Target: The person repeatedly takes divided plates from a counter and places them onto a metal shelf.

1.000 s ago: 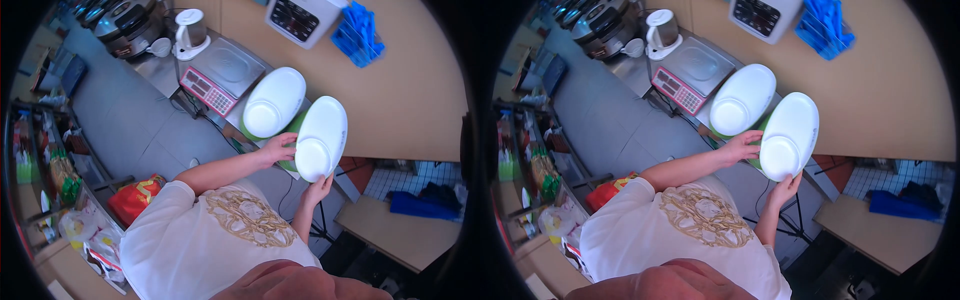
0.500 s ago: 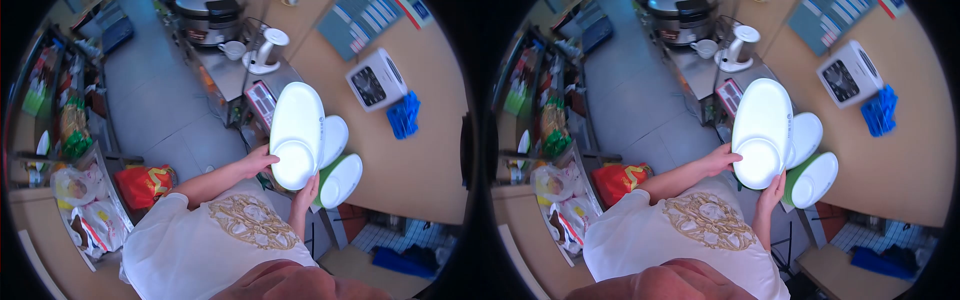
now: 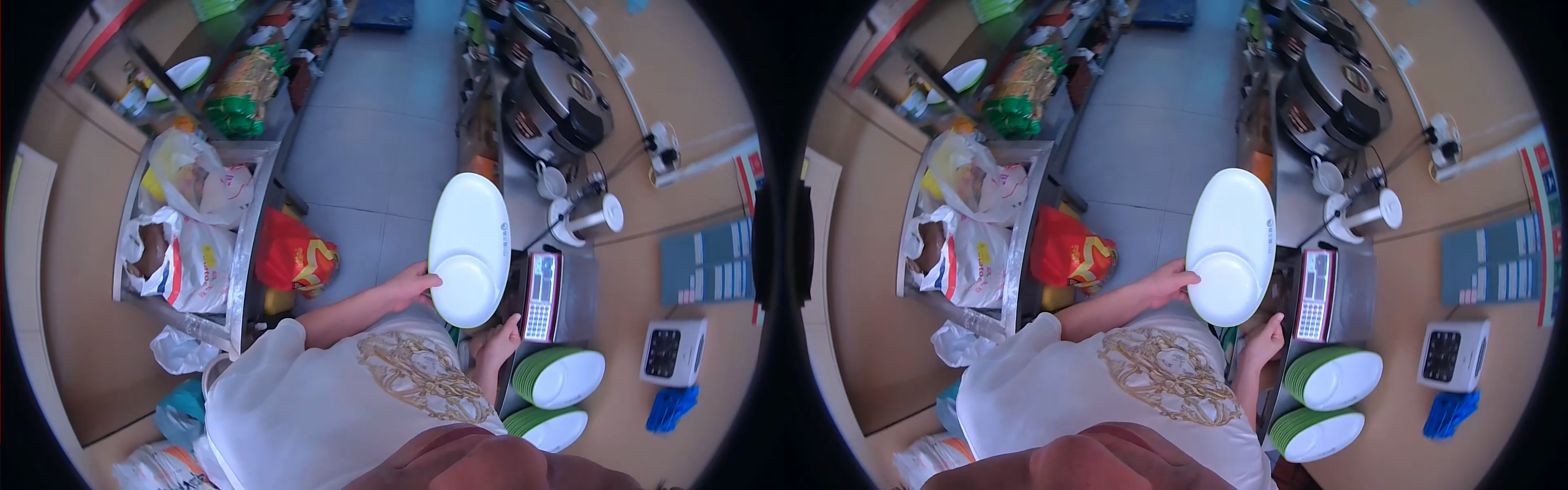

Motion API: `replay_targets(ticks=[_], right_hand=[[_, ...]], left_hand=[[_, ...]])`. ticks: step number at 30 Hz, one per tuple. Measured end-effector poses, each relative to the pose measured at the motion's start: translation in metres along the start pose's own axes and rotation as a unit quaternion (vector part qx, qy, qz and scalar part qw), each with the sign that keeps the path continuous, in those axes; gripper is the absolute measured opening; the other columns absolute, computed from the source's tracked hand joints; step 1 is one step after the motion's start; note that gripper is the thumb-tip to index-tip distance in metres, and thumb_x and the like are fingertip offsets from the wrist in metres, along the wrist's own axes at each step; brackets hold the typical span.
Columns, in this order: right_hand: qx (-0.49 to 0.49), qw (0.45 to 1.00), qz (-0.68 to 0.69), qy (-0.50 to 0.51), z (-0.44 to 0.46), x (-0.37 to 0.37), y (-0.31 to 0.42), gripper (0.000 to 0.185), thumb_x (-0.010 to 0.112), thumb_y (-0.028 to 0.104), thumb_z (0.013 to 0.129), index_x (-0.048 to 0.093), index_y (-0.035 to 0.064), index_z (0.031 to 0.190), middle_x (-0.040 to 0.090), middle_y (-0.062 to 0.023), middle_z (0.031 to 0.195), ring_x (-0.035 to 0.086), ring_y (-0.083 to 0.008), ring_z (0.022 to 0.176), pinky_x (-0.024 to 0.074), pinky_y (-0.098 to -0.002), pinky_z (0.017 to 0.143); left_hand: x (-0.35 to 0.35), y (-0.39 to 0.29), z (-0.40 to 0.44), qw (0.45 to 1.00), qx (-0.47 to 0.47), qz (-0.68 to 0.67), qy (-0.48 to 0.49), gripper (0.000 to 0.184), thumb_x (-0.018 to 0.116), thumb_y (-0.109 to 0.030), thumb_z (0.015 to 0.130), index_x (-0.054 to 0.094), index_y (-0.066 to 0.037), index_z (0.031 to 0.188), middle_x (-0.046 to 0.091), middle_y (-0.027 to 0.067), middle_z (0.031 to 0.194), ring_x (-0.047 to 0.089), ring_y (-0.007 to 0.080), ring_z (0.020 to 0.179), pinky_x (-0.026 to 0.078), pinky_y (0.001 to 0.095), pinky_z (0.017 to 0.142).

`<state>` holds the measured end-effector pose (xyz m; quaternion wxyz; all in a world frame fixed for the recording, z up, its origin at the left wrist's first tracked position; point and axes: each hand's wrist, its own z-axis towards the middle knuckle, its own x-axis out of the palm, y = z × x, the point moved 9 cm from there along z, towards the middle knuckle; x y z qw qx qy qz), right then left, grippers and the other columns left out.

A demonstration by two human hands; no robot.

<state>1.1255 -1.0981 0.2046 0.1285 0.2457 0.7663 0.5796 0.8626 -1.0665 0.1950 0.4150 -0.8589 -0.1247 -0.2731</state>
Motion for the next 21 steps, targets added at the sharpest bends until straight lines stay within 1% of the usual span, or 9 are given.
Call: replay_targets(ticks=[1, 4, 5, 8, 9, 12, 13, 17, 21], right_hand=[[0.024, 0.999, 0.001, 0.039, 0.002, 0.021, -0.001, 0.057, 0.046, 0.046, 0.106, 0.03, 0.0176, 0.06, 0.03, 0.0057, 0.046, 0.025, -0.0065, 0.036, 0.0169, -0.0269, 0.035], [0.033, 0.993, -0.013, 0.113, 0.009, 0.081, 0.005, 0.057, 0.044, 0.045, 0.106, 0.03, 0.0177, 0.058, 0.028, 0.0054, 0.046, 0.023, -0.0072, 0.035, 0.017, -0.0271, 0.034], [0.045, 0.991, -0.037, 0.119, 0.016, 0.093, 0.0, 0.053, 0.045, 0.041, 0.107, 0.033, 0.0172, 0.062, 0.028, 0.0054, 0.047, 0.023, -0.0069, 0.036, 0.0195, -0.027, 0.034], [0.048, 0.973, -0.048, 0.22, 0.041, 0.144, -0.012, 0.046, 0.05, 0.036, 0.106, 0.036, 0.015, 0.068, 0.036, 0.004, 0.053, 0.03, -0.0059, 0.041, 0.0235, -0.0258, 0.037], [0.022, 0.964, -0.01, 0.265, 0.05, 0.162, -0.013, 0.029, 0.061, 0.018, 0.101, 0.046, 0.011, 0.077, 0.047, 0.0025, 0.064, 0.041, -0.0052, 0.05, 0.0333, -0.0237, 0.043], [-0.076, 0.945, -0.105, 0.3, 0.085, 0.207, -0.024, 0.015, 0.068, 0.003, 0.093, 0.055, 0.0082, 0.086, 0.054, 0.0017, 0.07, 0.05, -0.0068, 0.055, 0.0433, -0.0228, 0.05], [-0.029, 0.935, -0.112, 0.334, 0.095, 0.22, -0.031, 0.016, 0.071, -0.005, 0.086, 0.061, 0.0034, 0.095, 0.063, -0.0017, 0.079, 0.06, -0.0101, 0.066, 0.0529, -0.0244, 0.061], [0.049, 0.908, -0.132, 0.394, 0.129, 0.274, -0.033, 0.011, 0.073, -0.003, 0.085, 0.065, -0.0025, 0.092, 0.068, -0.0076, 0.084, 0.065, -0.0131, 0.072, 0.0578, -0.0273, 0.066], [0.074, 0.896, -0.125, 0.42, 0.17, 0.32, -0.018, 0.008, 0.072, -0.001, 0.088, 0.066, -0.0036, 0.093, 0.068, -0.0081, 0.083, 0.066, -0.0141, 0.071, 0.0583, -0.027, 0.064]], left_hand=[[-0.012, -0.003, -0.003, 0.999, 0.017, -0.021, -0.017, 0.056, 0.056, -0.014, 0.089, 0.043, -0.007, 0.143, 0.058, 0.0116, 0.128, 0.06, 0.0251, 0.114, 0.054, 0.0435, 0.088], [-0.043, -0.013, -0.012, 0.995, 0.044, -0.061, -0.068, 0.057, 0.056, -0.013, 0.089, 0.042, -0.006, 0.143, 0.057, 0.012, 0.129, 0.06, 0.0255, 0.116, 0.054, 0.0443, 0.09], [-0.053, -0.016, -0.014, 0.992, 0.057, -0.082, -0.083, 0.057, 0.057, -0.012, 0.089, 0.042, -0.006, 0.143, 0.057, 0.0122, 0.129, 0.06, 0.0257, 0.115, 0.054, 0.0447, 0.091], [-0.08, -0.024, -0.017, 0.979, 0.09, -0.136, -0.125, 0.058, 0.058, -0.011, 0.088, 0.041, -0.005, 0.143, 0.057, 0.013, 0.129, 0.061, 0.0265, 0.115, 0.055, 0.0454, 0.091], [-0.088, -0.029, -0.017, 0.974, 0.096, -0.147, -0.141, 0.058, 0.058, -0.01, 0.088, 0.04, -0.005, 0.143, 0.057, 0.0135, 0.13, 0.061, 0.0269, 0.115, 0.055, 0.0454, 0.091], [-0.112, -0.041, -0.009, 0.959, 0.125, -0.174, -0.188, 0.058, 0.059, -0.009, 0.088, 0.039, -0.005, 0.143, 0.057, 0.0141, 0.13, 0.062, 0.028, 0.114, 0.057, 0.0461, 0.09], [-0.121, -0.044, -0.003, 0.953, 0.135, -0.182, -0.203, 0.058, 0.059, -0.009, 0.089, 0.039, -0.004, 0.142, 0.057, 0.0142, 0.13, 0.063, 0.0283, 0.113, 0.057, 0.0465, 0.09], [-0.141, -0.069, 0.017, 0.929, 0.169, -0.218, -0.247, 0.057, 0.059, -0.014, 0.089, 0.04, -0.005, 0.141, 0.058, 0.0146, 0.128, 0.063, 0.0293, 0.111, 0.055, 0.0492, 0.09], [-0.148, -0.101, 0.037, 0.908, 0.191, -0.253, -0.274, 0.054, 0.059, -0.014, 0.09, 0.041, -0.003, 0.139, 0.058, 0.0154, 0.128, 0.064, 0.0299, 0.111, 0.055, 0.0495, 0.092]])
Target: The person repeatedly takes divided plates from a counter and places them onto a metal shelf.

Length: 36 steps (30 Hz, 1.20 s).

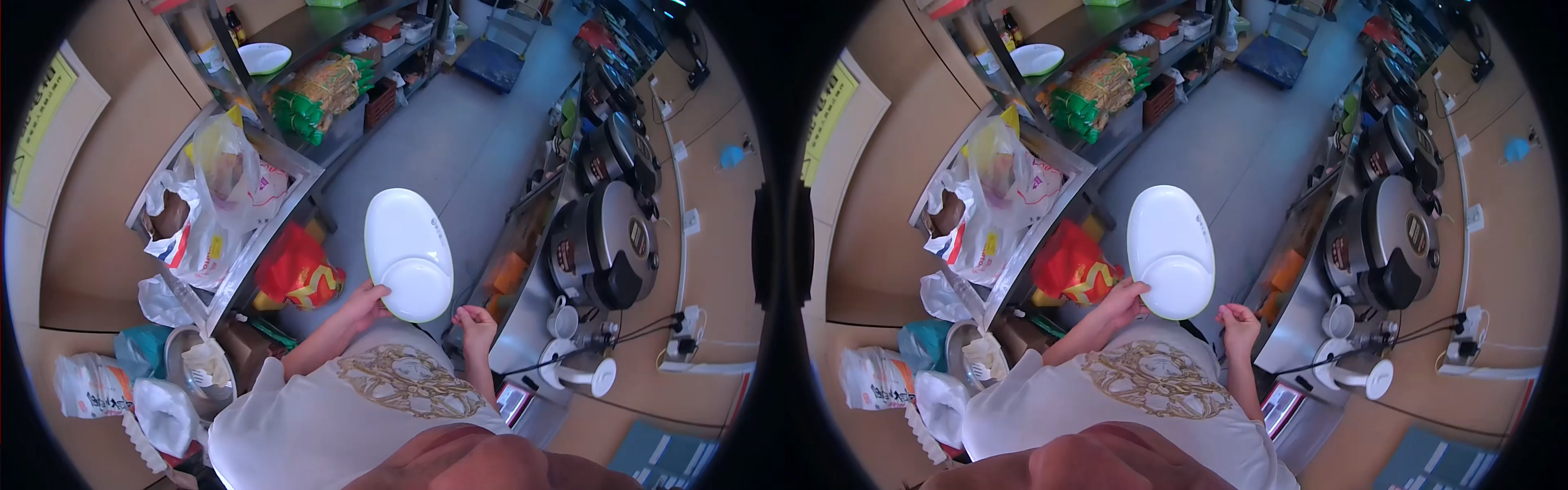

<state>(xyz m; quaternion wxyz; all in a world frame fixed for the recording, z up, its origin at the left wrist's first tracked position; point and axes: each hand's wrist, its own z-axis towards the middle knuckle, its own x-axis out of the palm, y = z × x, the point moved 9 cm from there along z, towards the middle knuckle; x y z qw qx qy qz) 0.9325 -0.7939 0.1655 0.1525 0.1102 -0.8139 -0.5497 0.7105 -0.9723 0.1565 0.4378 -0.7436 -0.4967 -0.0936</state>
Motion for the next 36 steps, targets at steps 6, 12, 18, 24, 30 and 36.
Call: replay_targets(ticks=[6, 12, 18, 24, 30, 36], right_hand=[[0.008, 0.998, -0.051, 0.036, 0.075, -0.004, 0.03, 0.013, 0.066, 0.011, 0.096, 0.062, -0.0003, 0.091, 0.065, -0.0062, 0.077, 0.06, -0.0108, 0.06, 0.0534, -0.0266, 0.052], [-0.032, 0.983, -0.175, 0.053, 0.137, 0.013, 0.053, 0.03, 0.051, 0.027, 0.105, 0.052, 0.0064, 0.083, 0.048, 0.0014, 0.058, 0.044, -0.0075, 0.043, 0.0371, -0.0257, 0.038], [-0.012, 0.979, -0.176, 0.107, 0.177, 0.038, 0.023, 0.039, 0.045, 0.034, 0.107, 0.046, 0.0105, 0.076, 0.041, 0.0038, 0.053, 0.038, -0.007, 0.041, 0.0332, -0.026, 0.038], [-0.067, 0.965, -0.244, 0.072, 0.224, 0.063, 0.036, 0.049, 0.045, 0.036, 0.107, 0.042, 0.0107, 0.065, 0.039, 0.0046, 0.05, 0.035, -0.0072, 0.041, 0.0285, -0.0269, 0.038], [-0.052, 0.975, -0.213, 0.023, 0.281, 0.092, 0.053, 0.052, 0.044, 0.039, 0.107, 0.044, 0.0098, 0.064, 0.038, 0.0051, 0.05, 0.035, -0.0071, 0.043, 0.0294, -0.0275, 0.041], [-0.078, 0.974, -0.212, -0.027, 0.325, 0.161, 0.093, 0.057, 0.04, 0.045, 0.107, 0.049, 0.0065, 0.066, 0.04, 0.0032, 0.052, 0.038, -0.0082, 0.046, 0.0307, -0.0287, 0.044]], left_hand=[[0.04, -0.025, 0.036, 0.999, 0.038, -0.022, -0.019, 0.05, 0.058, -0.012, 0.09, 0.042, -0.001, 0.137, 0.059, 0.0151, 0.124, 0.066, 0.0283, 0.107, 0.056, 0.0469, 0.091], [0.054, -0.038, 0.055, 0.997, 0.057, -0.018, -0.038, 0.047, 0.058, -0.01, 0.091, 0.044, 0.0, 0.134, 0.061, 0.0155, 0.119, 0.068, 0.027, 0.1, 0.06, 0.0428, 0.085], [0.058, -0.054, 0.075, 0.997, 0.046, -0.025, -0.048, 0.046, 0.058, -0.01, 0.091, 0.045, 0.0, 0.134, 0.061, 0.0145, 0.118, 0.068, 0.0266, 0.1, 0.06, 0.043, 0.085], [0.057, -0.098, 0.136, 0.998, 0.042, -0.028, -0.041, 0.048, 0.058, -0.01, 0.091, 0.044, -0.001, 0.137, 0.061, 0.0142, 0.121, 0.067, 0.0273, 0.104, 0.059, 0.0443, 0.087], [0.064, -0.17, 0.198, 0.999, 0.025, 0.006, 0.032, 0.05, 0.056, -0.011, 0.092, 0.043, -0.002, 0.139, 0.059, 0.014, 0.124, 0.065, 0.0259, 0.107, 0.057, 0.043, 0.091], [0.056, -0.25, 0.244, 0.998, 0.016, 0.045, 0.047, 0.048, 0.059, -0.012, 0.091, 0.045, -0.002, 0.136, 0.061, 0.013, 0.123, 0.065, 0.0234, 0.105, 0.058, 0.0391, 0.086]])
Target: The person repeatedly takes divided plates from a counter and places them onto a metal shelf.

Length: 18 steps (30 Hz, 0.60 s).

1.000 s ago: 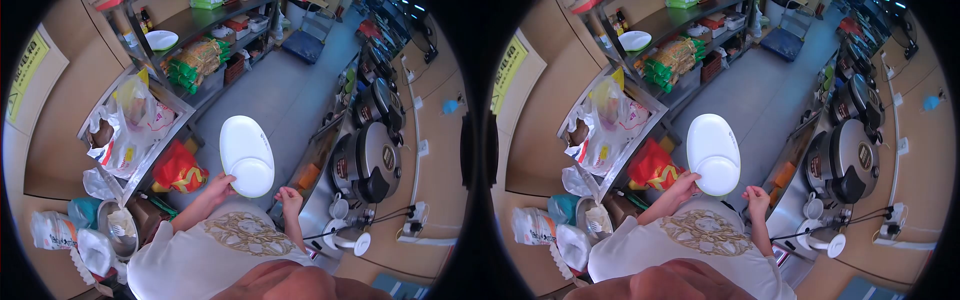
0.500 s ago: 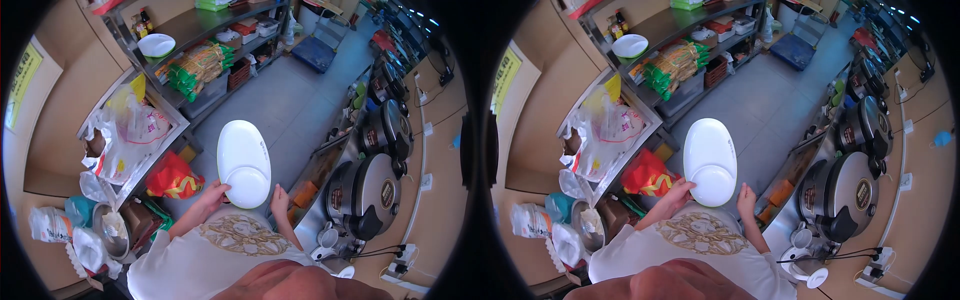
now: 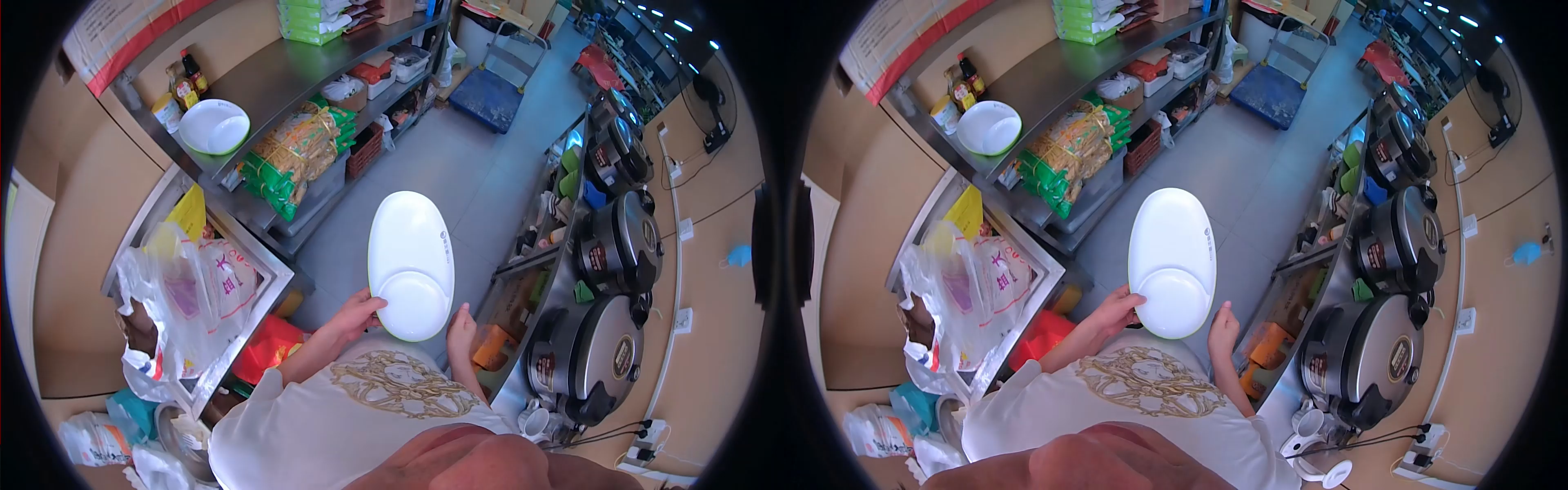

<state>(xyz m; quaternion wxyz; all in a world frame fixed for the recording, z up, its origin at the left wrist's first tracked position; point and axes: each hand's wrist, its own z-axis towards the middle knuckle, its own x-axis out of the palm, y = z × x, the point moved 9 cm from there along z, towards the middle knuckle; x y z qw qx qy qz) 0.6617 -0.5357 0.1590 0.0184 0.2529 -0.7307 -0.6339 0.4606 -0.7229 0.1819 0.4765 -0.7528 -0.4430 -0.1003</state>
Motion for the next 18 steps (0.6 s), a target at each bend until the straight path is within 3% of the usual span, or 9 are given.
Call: replay_targets(ticks=[2, 5, 8, 11, 14, 18], right_hand=[[0.028, 1.0, 0.015, 0.005, 0.013, 0.019, 0.023, 0.058, 0.038, 0.044, 0.108, 0.054, 0.0026, 0.069, 0.045, 0.0001, 0.056, 0.04, -0.0095, 0.052, 0.0322, -0.0314, 0.048], [0.079, 0.981, 0.159, 0.078, 0.025, 0.064, 0.062, 0.056, 0.035, 0.046, 0.107, 0.059, 0.003, 0.081, 0.052, -0.0007, 0.063, 0.045, -0.0087, 0.052, 0.035, -0.0278, 0.048], [0.081, 0.973, 0.168, 0.138, 0.041, 0.104, 0.088, 0.048, 0.04, 0.043, 0.107, 0.06, 0.0037, 0.088, 0.055, -0.0003, 0.066, 0.047, -0.0076, 0.053, 0.0374, -0.0254, 0.048], [-0.007, 0.977, 0.075, 0.201, 0.054, 0.138, 0.122, 0.036, 0.049, 0.033, 0.105, 0.062, 0.0021, 0.091, 0.056, 0.0005, 0.067, 0.047, -0.006, 0.056, 0.0379, -0.0241, 0.05], [-0.018, 0.975, 0.052, 0.215, 0.072, 0.163, 0.129, 0.025, 0.056, 0.022, 0.103, 0.064, -0.0004, 0.097, 0.06, 0.0007, 0.073, 0.049, -0.0046, 0.062, 0.0403, -0.0229, 0.055], [-0.02, 0.973, 0.066, 0.22, 0.099, 0.19, 0.143, 0.021, 0.057, 0.017, 0.101, 0.065, -0.0025, 0.1, 0.063, 0.0004, 0.079, 0.052, -0.0043, 0.07, 0.0426, -0.0226, 0.062]], left_hand=[[-0.009, -0.026, 0.011, 1.0, 0.007, 0.012, 0.0, 0.048, 0.059, -0.012, 0.091, 0.046, -0.002, 0.136, 0.062, 0.0116, 0.12, 0.065, 0.021, 0.102, 0.057, 0.0363, 0.083], [-0.024, -0.061, 0.022, 0.999, 0.03, 0.022, -0.013, 0.047, 0.059, -0.012, 0.091, 0.047, -0.003, 0.135, 0.062, 0.0097, 0.118, 0.065, 0.0184, 0.1, 0.056, 0.0331, 0.08], [-0.047, -0.089, 0.036, 0.998, 0.049, 0.028, -0.012, 0.047, 0.06, -0.012, 0.091, 0.047, -0.004, 0.136, 0.062, 0.009, 0.118, 0.064, 0.0179, 0.101, 0.056, 0.0331, 0.08], [-0.063, -0.111, 0.047, 0.998, 0.064, 0.018, -0.022, 0.049, 0.06, -0.011, 0.091, 0.047, -0.004, 0.137, 0.062, 0.0089, 0.121, 0.064, 0.0188, 0.105, 0.056, 0.0346, 0.082], [-0.075, -0.133, 0.054, 0.996, 0.076, -0.006, -0.043, 0.05, 0.06, -0.011, 0.09, 0.046, -0.005, 0.138, 0.061, 0.009, 0.123, 0.064, 0.0193, 0.106, 0.056, 0.0353, 0.084], [-0.084, -0.153, 0.064, 0.993, 0.092, -0.034, -0.07, 0.051, 0.06, -0.011, 0.091, 0.046, -0.004, 0.14, 0.061, 0.009, 0.124, 0.064, 0.0194, 0.107, 0.056, 0.0357, 0.087]])
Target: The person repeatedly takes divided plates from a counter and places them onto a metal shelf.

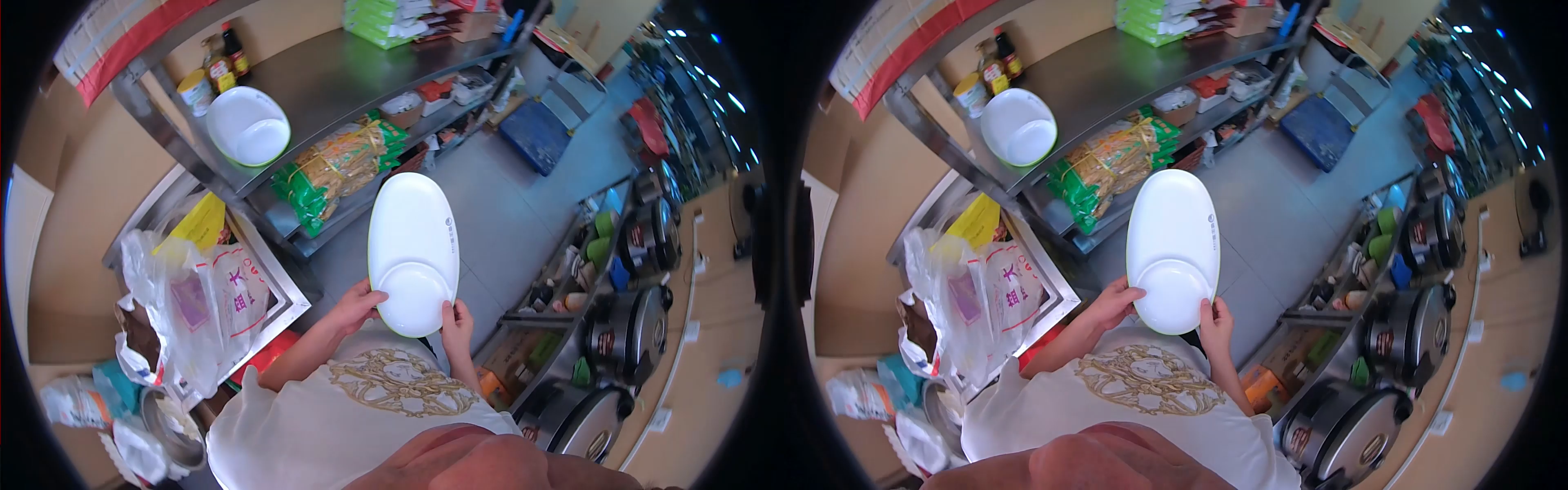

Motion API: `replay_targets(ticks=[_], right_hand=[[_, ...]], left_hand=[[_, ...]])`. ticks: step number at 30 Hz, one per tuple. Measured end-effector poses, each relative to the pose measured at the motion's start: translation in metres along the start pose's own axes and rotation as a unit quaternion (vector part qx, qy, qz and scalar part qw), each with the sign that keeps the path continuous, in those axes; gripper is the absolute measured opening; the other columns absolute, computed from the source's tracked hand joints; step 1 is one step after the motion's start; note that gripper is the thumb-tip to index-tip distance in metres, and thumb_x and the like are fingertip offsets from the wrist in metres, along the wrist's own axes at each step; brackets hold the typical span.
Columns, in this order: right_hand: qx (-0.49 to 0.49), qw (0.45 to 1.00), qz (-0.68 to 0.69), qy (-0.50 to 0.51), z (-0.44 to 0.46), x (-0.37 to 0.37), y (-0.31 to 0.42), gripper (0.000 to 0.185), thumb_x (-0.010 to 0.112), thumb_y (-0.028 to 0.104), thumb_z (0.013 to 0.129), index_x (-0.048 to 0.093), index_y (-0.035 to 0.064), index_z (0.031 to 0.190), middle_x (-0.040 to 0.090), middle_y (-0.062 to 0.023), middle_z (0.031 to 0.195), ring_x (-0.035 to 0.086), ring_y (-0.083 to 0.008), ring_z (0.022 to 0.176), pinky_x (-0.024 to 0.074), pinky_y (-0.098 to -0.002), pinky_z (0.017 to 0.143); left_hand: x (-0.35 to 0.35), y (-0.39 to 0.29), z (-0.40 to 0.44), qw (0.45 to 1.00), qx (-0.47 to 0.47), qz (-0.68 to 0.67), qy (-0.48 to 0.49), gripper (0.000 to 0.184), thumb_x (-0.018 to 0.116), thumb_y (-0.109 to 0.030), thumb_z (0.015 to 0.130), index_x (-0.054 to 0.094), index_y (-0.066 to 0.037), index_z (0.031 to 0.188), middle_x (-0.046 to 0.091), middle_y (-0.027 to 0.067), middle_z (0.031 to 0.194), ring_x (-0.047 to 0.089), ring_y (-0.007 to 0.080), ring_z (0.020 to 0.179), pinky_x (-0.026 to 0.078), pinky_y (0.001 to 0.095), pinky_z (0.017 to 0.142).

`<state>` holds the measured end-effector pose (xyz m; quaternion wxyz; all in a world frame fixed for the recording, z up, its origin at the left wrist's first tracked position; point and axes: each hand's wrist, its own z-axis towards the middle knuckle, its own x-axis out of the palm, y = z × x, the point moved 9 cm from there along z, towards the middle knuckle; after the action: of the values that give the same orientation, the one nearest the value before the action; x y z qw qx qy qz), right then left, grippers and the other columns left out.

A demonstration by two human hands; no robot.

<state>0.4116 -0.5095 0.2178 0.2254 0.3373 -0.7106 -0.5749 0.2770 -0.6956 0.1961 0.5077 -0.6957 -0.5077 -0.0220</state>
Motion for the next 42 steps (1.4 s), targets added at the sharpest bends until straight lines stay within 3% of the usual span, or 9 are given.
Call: replay_targets(ticks=[6, 14, 25, 29, 32, 35, 38, 42], right_hand=[[0.003, 0.997, 0.007, 0.071, 0.077, 0.017, 0.01, 0.023, 0.055, 0.017, 0.102, 0.065, -0.0033, 0.096, 0.064, -0.0006, 0.081, 0.052, -0.0052, 0.073, 0.0433, -0.0236, 0.064], [-0.092, 0.974, -0.05, 0.202, 0.208, 0.051, 0.083, 0.026, 0.053, 0.018, 0.102, 0.063, -0.0038, 0.092, 0.063, -0.0012, 0.079, 0.05, -0.0058, 0.073, 0.0422, -0.0248, 0.064], [-0.098, 0.957, -0.066, 0.265, 0.317, 0.089, 0.13, 0.03, 0.052, 0.021, 0.102, 0.063, -0.0047, 0.09, 0.06, -0.0026, 0.075, 0.048, -0.0072, 0.071, 0.0407, -0.027, 0.062], [-0.096, 0.953, -0.032, 0.284, 0.336, 0.117, 0.135, 0.03, 0.052, 0.021, 0.102, 0.064, -0.0048, 0.093, 0.063, -0.0044, 0.079, 0.05, -0.0078, 0.073, 0.0425, -0.0272, 0.064], [-0.093, 0.954, -0.029, 0.282, 0.347, 0.145, 0.149, 0.033, 0.051, 0.023, 0.103, 0.066, -0.0061, 0.099, 0.068, -0.0065, 0.088, 0.057, -0.0106, 0.08, 0.046, -0.0276, 0.074], [-0.12, 0.952, -0.029, 0.281, 0.37, 0.178, 0.148, 0.033, 0.051, 0.023, 0.103, 0.066, -0.0062, 0.101, 0.068, -0.0075, 0.088, 0.057, -0.0112, 0.08, 0.0466, -0.0287, 0.074], [-0.161, 0.939, -0.078, 0.294, 0.391, 0.217, 0.148, 0.03, 0.052, 0.021, 0.102, 0.065, -0.0052, 0.103, 0.068, -0.01, 0.087, 0.059, -0.0129, 0.078, 0.0478, -0.0306, 0.072], [-0.187, 0.922, -0.134, 0.31, 0.423, 0.27, 0.137, 0.027, 0.057, 0.021, 0.1, 0.064, -0.0048, 0.096, 0.065, -0.0105, 0.074, 0.06, -0.0165, 0.067, 0.0481, -0.0328, 0.065]], left_hand=[[-0.011, -0.021, 0.039, 0.997, 0.037, -0.018, -0.063, 0.049, 0.06, -0.015, 0.092, 0.048, -0.005, 0.139, 0.061, 0.0079, 0.125, 0.063, 0.0184, 0.109, 0.056, 0.0362, 0.087], [0.012, -0.097, 0.09, 0.972, 0.153, -0.067, -0.167, 0.047, 0.058, -0.014, 0.094, 0.048, -0.002, 0.139, 0.062, 0.0093, 0.124, 0.063, 0.02, 0.11, 0.055, 0.0379, 0.091], [0.026, -0.17, 0.141, 0.929, 0.213, -0.044, -0.3, 0.049, 0.057, -0.025, 0.1, 0.046, -0.002, 0.141, 0.062, 0.0104, 0.122, 0.062, 0.0187, 0.109, 0.054, 0.0358, 0.089], [0.018, -0.188, 0.144, 0.901, 0.252, -0.044, -0.349, 0.061, 0.057, -0.026, 0.101, 0.031, -0.002, 0.15, 0.057, 0.0125, 0.129, 0.06, 0.0195, 0.112, 0.053, 0.0376, 0.091], [0.005, -0.199, 0.147, 0.88, 0.298, -0.075, -0.362, 0.069, 0.061, -0.021, 0.099, 0.021, -0.002, 0.153, 0.052, 0.0161, 0.136, 0.061, 0.0206, 0.111, 0.055, 0.0372, 0.088], [-0.014, -0.21, 0.15, 0.862, 0.344, -0.039, -0.371, 0.074, 0.065, -0.017, 0.096, 0.02, 0.001, 0.153, 0.051, 0.0184, 0.137, 0.062, 0.0202, 0.108, 0.055, 0.0361, 0.087], [-0.039, -0.222, 0.156, 0.827, 0.366, 0.085, -0.419, 0.077, 0.069, -0.017, 0.092, 0.023, 0.003, 0.151, 0.05, 0.0188, 0.138, 0.062, 0.0203, 0.106, 0.056, 0.0351, 0.085], [-0.062, -0.259, 0.148, 0.781, 0.336, 0.194, -0.489, 0.082, 0.076, -0.017, 0.085, 0.028, 0.005, 0.149, 0.046, 0.0213, 0.14, 0.061, 0.0244, 0.109, 0.055, 0.0349, 0.087]])
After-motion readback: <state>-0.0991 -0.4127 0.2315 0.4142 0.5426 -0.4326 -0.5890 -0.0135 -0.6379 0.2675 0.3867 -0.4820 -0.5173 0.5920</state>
